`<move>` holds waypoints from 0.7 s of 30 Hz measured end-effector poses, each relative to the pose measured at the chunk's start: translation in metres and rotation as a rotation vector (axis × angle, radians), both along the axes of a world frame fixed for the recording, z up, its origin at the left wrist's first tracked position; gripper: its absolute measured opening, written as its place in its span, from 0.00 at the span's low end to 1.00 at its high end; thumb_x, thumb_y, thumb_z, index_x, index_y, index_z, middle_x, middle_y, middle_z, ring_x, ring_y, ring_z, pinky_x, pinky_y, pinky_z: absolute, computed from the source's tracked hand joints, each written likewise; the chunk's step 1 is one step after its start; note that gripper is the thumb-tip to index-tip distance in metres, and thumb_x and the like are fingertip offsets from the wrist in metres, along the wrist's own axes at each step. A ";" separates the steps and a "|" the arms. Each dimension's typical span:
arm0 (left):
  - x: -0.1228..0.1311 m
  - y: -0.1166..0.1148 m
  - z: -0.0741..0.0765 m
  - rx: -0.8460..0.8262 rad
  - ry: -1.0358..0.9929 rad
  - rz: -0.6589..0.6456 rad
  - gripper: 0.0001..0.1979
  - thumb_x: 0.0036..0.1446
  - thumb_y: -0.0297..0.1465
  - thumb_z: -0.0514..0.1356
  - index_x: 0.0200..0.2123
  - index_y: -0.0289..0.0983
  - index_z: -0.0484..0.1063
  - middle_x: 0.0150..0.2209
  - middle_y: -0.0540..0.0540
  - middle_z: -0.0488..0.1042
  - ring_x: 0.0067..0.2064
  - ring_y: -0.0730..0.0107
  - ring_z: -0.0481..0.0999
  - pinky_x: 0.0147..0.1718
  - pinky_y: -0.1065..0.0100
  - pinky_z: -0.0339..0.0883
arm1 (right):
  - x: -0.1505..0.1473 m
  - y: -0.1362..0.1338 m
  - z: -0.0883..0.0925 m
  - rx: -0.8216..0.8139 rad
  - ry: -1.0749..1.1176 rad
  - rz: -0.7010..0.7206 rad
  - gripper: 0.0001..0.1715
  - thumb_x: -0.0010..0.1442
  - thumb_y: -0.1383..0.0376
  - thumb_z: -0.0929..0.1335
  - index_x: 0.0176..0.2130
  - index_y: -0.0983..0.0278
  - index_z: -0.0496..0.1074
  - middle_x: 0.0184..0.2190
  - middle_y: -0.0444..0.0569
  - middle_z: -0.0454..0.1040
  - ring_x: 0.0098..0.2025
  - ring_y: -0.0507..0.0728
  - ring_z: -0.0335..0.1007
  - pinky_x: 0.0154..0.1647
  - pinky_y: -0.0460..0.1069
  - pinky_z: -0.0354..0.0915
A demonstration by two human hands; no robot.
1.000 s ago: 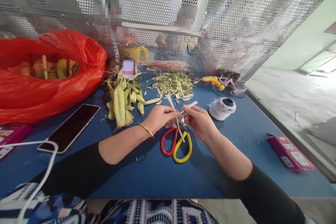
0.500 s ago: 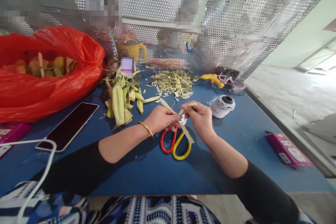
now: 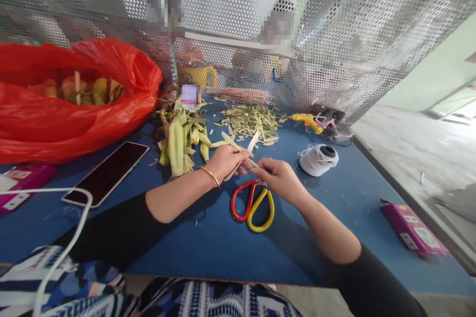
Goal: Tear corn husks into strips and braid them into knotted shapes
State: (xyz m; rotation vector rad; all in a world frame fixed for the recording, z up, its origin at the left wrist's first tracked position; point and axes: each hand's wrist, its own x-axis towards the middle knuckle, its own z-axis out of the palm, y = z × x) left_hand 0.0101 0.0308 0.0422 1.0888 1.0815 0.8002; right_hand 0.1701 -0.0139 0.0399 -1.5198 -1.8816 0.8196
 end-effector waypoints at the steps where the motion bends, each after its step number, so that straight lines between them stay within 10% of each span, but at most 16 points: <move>1: 0.001 0.000 0.000 -0.004 0.005 -0.003 0.06 0.52 0.28 0.64 0.25 0.34 0.77 0.17 0.48 0.75 0.16 0.76 0.69 0.17 0.74 0.55 | 0.000 -0.001 0.000 0.015 -0.009 0.018 0.22 0.58 0.51 0.65 0.20 0.62 0.63 0.16 0.41 0.67 0.21 0.49 0.57 0.24 0.46 0.53; 21: 0.002 0.001 -0.003 -0.116 -0.038 -0.041 0.05 0.54 0.27 0.65 0.28 0.33 0.72 0.22 0.47 0.78 0.19 0.76 0.73 0.20 0.76 0.60 | 0.008 0.003 0.001 0.292 -0.177 -0.202 0.16 0.61 0.60 0.63 0.25 0.62 0.71 0.17 0.43 0.69 0.21 0.51 0.60 0.24 0.46 0.54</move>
